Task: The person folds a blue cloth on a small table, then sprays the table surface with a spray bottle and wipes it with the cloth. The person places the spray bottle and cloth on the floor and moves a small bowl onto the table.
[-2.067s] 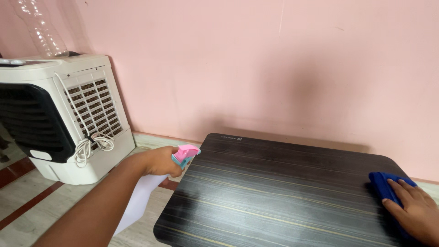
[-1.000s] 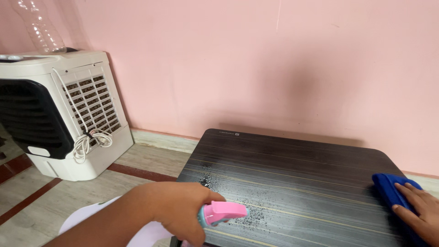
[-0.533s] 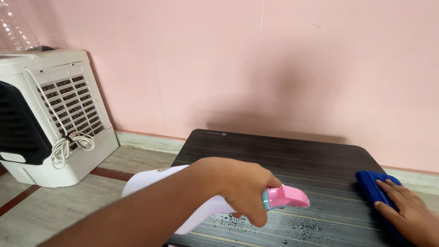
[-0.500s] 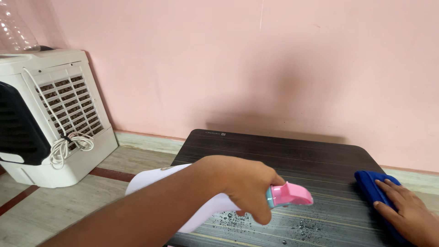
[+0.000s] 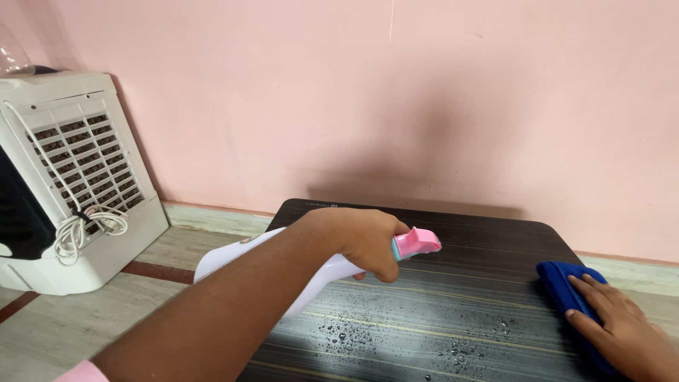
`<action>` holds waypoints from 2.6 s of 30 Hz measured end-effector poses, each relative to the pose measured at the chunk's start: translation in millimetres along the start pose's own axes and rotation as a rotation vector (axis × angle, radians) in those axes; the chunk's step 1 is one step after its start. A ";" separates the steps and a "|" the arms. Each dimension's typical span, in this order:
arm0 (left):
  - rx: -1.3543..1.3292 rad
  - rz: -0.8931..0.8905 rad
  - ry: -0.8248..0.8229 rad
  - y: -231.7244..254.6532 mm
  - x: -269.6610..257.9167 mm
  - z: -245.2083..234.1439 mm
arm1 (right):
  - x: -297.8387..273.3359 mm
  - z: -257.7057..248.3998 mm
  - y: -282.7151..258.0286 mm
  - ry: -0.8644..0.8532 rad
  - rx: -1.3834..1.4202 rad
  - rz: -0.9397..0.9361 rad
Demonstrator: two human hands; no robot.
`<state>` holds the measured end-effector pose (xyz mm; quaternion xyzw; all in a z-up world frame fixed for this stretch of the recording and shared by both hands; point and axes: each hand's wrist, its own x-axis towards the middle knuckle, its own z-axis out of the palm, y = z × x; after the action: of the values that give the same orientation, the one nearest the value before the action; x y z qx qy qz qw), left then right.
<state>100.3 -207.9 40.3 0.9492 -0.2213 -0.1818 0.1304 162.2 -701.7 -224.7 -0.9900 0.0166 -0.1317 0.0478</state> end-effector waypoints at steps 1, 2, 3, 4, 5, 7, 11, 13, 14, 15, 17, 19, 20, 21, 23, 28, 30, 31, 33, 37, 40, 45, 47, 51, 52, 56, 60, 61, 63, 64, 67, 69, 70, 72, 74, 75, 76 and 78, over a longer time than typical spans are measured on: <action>-0.001 -0.020 -0.005 -5.5 -1.6 -0.6 | 2.0 2.2 1.1 0.002 -0.022 0.007; -0.002 -0.039 -0.011 -11.1 -3.5 -1.6 | 4.6 5.6 2.1 0.005 -0.043 0.015; -0.003 -0.059 -0.016 -16.9 -5.7 -2.7 | 7.1 8.5 4.6 0.007 -0.065 0.024; 0.018 -0.081 0.001 -23.3 -8.5 -4.2 | 8.9 11.0 8.3 0.010 -0.059 0.009; 0.040 -0.103 0.019 -30.0 -11.6 -5.9 | 10.8 13.6 12.5 0.013 -0.053 -0.006; 0.039 -0.160 0.049 -44.8 -20.5 -8.1 | 13.0 20.8 20.1 0.045 -0.033 -0.047; -0.048 -0.288 0.066 -69.8 -39.8 -12.2 | 15.9 36.7 30.4 0.189 0.035 -0.122; -0.057 -0.328 0.053 -78.1 -48.5 -11.5 | 18.9 44.1 33.4 0.239 0.038 -0.125; -0.043 -0.336 0.045 -80.8 -52.2 -10.3 | 20.4 47.4 34.7 0.249 0.019 -0.115; -0.030 -0.345 0.038 -82.6 -55.4 -9.1 | 21.9 50.1 36.3 0.259 0.001 -0.106; -0.044 -0.353 0.025 -84.5 -62.4 -6.9 | 23.5 52.9 41.0 0.262 0.005 -0.124; -0.083 -0.364 0.020 -83.0 -68.0 -4.9 | 25.1 54.7 44.1 0.264 0.006 -0.132; -0.116 -0.372 0.022 -81.1 -70.0 -3.4 | 25.9 55.9 44.7 0.265 0.006 -0.133; -0.149 -0.380 0.024 -79.1 -72.1 -2.4 | 27.1 56.7 45.1 0.266 0.005 -0.133; -0.195 -0.334 0.003 -75.1 -76.1 -0.6 | 28.8 57.1 44.9 0.252 -0.027 -0.114; -0.238 -0.236 -0.059 -62.9 -76.1 6.1 | 26.8 55.9 43.6 0.260 -0.022 -0.105; -0.251 -0.187 -0.100 -59.4 -74.4 8.0 | 25.8 54.4 43.6 0.250 -0.039 -0.084; -0.268 -0.141 -0.130 -57.9 -73.7 9.2 | 26.8 53.6 43.6 0.231 -0.102 -0.086; -0.303 -0.047 -0.190 -55.4 -72.5 11.9 | 29.4 52.1 43.9 0.191 -0.229 -0.091; -0.240 -0.167 -0.137 -54.1 -73.0 17.3 | 27.8 50.3 48.4 0.195 -0.111 -0.131; -0.401 -0.092 -0.043 -63.3 -77.2 6.5 | 25.0 49.7 42.5 0.206 -0.063 -0.122; -0.708 0.117 0.352 -90.1 -79.9 -23.3 | 10.1 24.9 11.7 0.146 -0.159 -0.104; -0.775 0.091 0.567 -98.7 -72.9 -29.2 | -2.9 3.9 -10.4 -0.150 -0.691 -0.154; -0.738 0.174 0.942 -110.3 -45.4 -22.7 | -38.8 -29.0 -77.3 -0.261 -0.983 -0.163; -0.725 0.158 1.035 -112.7 -37.2 -19.1 | -45.0 -36.2 -95.5 -0.275 -0.786 -0.042; -0.822 0.128 1.201 -118.4 -5.0 -13.0 | -56.8 -60.2 -163.7 -0.242 -0.171 0.277; -0.930 0.101 1.194 -116.6 18.2 -14.9 | -66.2 -69.5 -228.7 -0.203 -0.051 0.262; -0.963 0.113 1.193 -115.5 21.8 -14.2 | -67.3 -70.1 -244.4 -0.204 -0.041 0.242; -0.910 0.042 1.183 -114.3 25.4 -13.4 | -67.7 -71.3 -275.1 -0.205 -0.020 0.202; -0.883 0.006 1.176 -114.0 25.9 -12.7 | -67.3 -71.9 -290.1 -0.221 -0.017 0.178; -0.901 0.025 1.207 -114.4 24.4 -9.1 | -67.7 -73.1 -333.6 -0.261 0.001 0.101; -0.909 0.047 1.215 -113.6 23.6 -8.3 | -70.5 -75.0 -360.5 -0.276 0.027 0.045; -0.911 0.059 1.221 -113.0 22.9 -7.9 | -73.8 -75.8 -373.2 -0.286 0.034 0.011; -0.888 0.021 1.217 -111.4 21.7 -8.1 | -80.9 -78.3 -395.5 -0.307 0.049 -0.057; -0.881 0.002 1.217 -109.7 21.3 -7.7 | -96.2 -78.9 -410.3 -0.296 0.082 -0.122; -0.886 0.004 1.220 -108.9 21.2 -7.1 | -102.5 -79.4 -413.2 -0.289 0.098 -0.154; -0.892 0.007 1.221 -108.2 21.2 -7.1 | -106.5 -80.9 -413.1 -0.299 0.075 -0.161; -0.885 0.013 1.218 -108.5 20.1 -7.4 | -112.6 -82.4 -409.1 -0.316 0.029 -0.172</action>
<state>160.5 -121.9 5.6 0.7394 -0.0220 0.3039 0.6003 40.3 -297.0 -134.3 -0.9954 -0.0776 0.0219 0.0526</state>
